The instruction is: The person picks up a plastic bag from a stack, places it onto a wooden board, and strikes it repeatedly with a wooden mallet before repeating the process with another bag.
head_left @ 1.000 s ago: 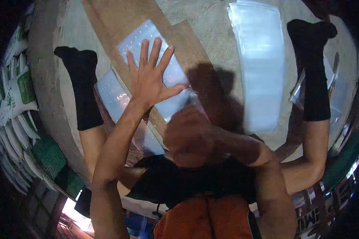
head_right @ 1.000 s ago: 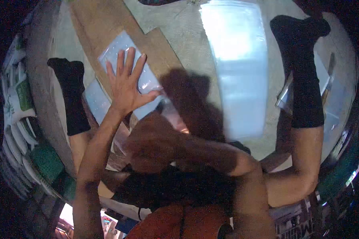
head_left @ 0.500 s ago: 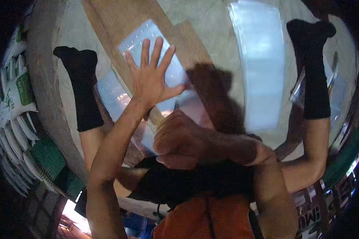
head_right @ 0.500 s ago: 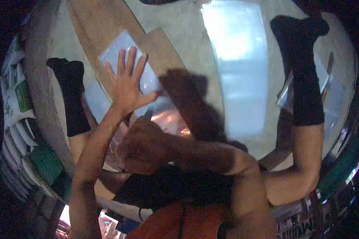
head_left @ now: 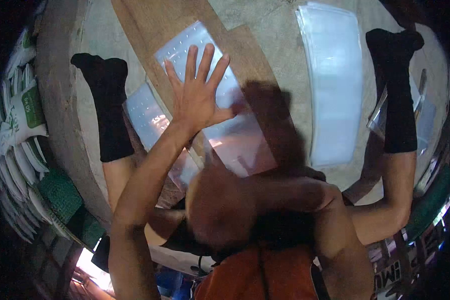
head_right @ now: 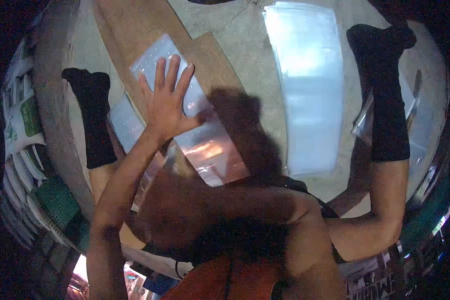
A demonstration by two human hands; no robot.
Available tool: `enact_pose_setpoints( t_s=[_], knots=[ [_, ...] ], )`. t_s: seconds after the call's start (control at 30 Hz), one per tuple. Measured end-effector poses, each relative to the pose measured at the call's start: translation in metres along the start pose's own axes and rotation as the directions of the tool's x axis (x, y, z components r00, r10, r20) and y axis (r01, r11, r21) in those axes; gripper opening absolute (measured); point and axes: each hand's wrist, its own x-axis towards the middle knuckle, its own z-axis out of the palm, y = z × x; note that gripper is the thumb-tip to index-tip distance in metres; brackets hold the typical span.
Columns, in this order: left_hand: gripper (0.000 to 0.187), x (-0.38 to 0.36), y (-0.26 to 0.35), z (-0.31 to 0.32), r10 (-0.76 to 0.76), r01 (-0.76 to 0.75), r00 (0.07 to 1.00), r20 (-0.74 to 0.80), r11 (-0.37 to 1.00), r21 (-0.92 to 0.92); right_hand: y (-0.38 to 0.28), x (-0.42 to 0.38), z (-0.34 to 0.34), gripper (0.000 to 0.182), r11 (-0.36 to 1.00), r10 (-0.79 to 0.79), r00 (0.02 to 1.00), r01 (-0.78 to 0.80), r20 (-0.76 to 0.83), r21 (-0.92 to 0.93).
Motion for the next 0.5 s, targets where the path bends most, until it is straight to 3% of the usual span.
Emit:
enact_pose_setpoints(
  t_s=[0.07,0.13,0.17,0.2,0.23,0.27,0.33,0.37,0.5],
  knots=[
    [0.114,0.000,0.000,0.003,0.009,-0.009,0.996,-0.085,1.000,0.004,0.001,0.005,0.007,0.022,0.984,-0.086,0.996,0.087,0.012,-0.155],
    [0.114,-0.001,0.005,0.002,-0.002,0.002,0.998,-0.068,1.000,0.001,-0.006,0.005,0.010,0.023,0.958,-0.148,0.988,0.152,0.034,-0.244],
    [0.115,0.001,0.002,0.001,-0.008,0.009,0.999,-0.051,1.000,0.002,-0.014,0.001,0.016,0.021,0.952,-0.039,0.999,0.030,0.023,0.306],
    [0.115,-0.004,-0.002,0.005,-0.005,0.005,0.999,-0.040,1.000,0.001,-0.023,-0.007,0.025,0.019,0.627,0.081,0.994,-0.104,0.068,0.772],
    [0.115,-0.003,-0.008,0.009,0.030,-0.034,0.992,-0.120,0.999,-0.027,-0.052,0.000,0.007,0.018,0.998,-0.068,0.996,0.067,0.062,0.013],
    [0.116,-0.006,-0.011,0.013,0.069,-0.082,0.979,-0.193,0.995,-0.058,-0.054,-0.004,0.008,0.018,0.998,-0.065,0.996,0.064,0.060,0.017],
    [0.115,-0.017,-0.003,0.003,0.094,-0.100,0.985,-0.148,0.994,-0.036,-0.053,-0.008,0.008,0.018,0.863,-0.302,0.929,0.361,-0.212,0.353],
    [0.114,-0.018,-0.001,0.001,0.117,-0.119,0.988,-0.105,0.993,-0.016,-0.046,-0.009,0.005,0.018,0.864,-0.303,0.930,0.360,-0.206,0.352],
    [0.114,-0.019,0.007,-0.001,0.053,-0.053,0.999,0.001,0.998,-0.020,-0.020,-0.015,0.002,0.025,0.999,-0.021,0.994,0.016,0.109,0.050]
  ],
)
